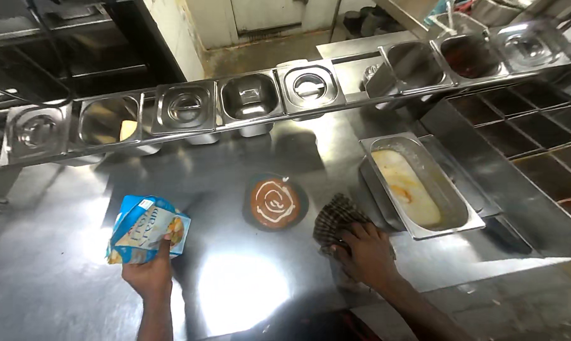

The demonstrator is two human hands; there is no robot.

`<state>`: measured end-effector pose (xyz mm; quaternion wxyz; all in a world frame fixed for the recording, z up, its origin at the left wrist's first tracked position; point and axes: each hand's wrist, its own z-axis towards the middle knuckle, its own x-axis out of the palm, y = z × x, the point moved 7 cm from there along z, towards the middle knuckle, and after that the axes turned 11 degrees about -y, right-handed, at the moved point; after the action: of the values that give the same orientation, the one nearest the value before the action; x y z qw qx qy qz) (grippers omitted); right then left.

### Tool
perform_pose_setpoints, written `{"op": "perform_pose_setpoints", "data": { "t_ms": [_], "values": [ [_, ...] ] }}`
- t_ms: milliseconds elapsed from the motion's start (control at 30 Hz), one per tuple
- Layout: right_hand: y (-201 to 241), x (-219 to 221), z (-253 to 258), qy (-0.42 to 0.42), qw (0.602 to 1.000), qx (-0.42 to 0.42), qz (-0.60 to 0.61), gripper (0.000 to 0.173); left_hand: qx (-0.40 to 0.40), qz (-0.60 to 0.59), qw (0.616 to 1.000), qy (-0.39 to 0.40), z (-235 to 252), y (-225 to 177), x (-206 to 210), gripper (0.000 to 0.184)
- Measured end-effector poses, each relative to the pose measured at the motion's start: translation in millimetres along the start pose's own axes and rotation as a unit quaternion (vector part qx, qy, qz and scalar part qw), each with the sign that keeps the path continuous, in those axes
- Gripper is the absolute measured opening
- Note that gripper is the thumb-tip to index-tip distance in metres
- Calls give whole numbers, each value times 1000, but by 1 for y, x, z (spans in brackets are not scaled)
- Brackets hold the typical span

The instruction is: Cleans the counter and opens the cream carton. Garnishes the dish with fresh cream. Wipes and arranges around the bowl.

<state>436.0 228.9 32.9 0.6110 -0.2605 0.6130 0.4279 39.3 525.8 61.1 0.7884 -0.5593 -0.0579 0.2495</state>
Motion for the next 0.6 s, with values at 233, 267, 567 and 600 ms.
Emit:
{"op": "perform_pose_setpoints", "data": {
  "t_ms": [233, 267, 567, 600],
  "values": [
    [-33, -33, 26, -87, 942, 178, 271, 26, 20, 3, 1000, 9, -17, 3, -15, 102],
    [-36, -39, 32, -118, 936, 191, 273, 24, 38, 25, 999, -23, -27, -2, -23, 100],
    [-3, -41, 152, -175, 955, -56, 232, 26, -70, -1, 954, 291, -148, -24, 67, 44],
    [7, -36, 166, -167, 955, -98, 223, 23, -115, 24, 938, 326, -145, -25, 82, 40]
  ]
}}
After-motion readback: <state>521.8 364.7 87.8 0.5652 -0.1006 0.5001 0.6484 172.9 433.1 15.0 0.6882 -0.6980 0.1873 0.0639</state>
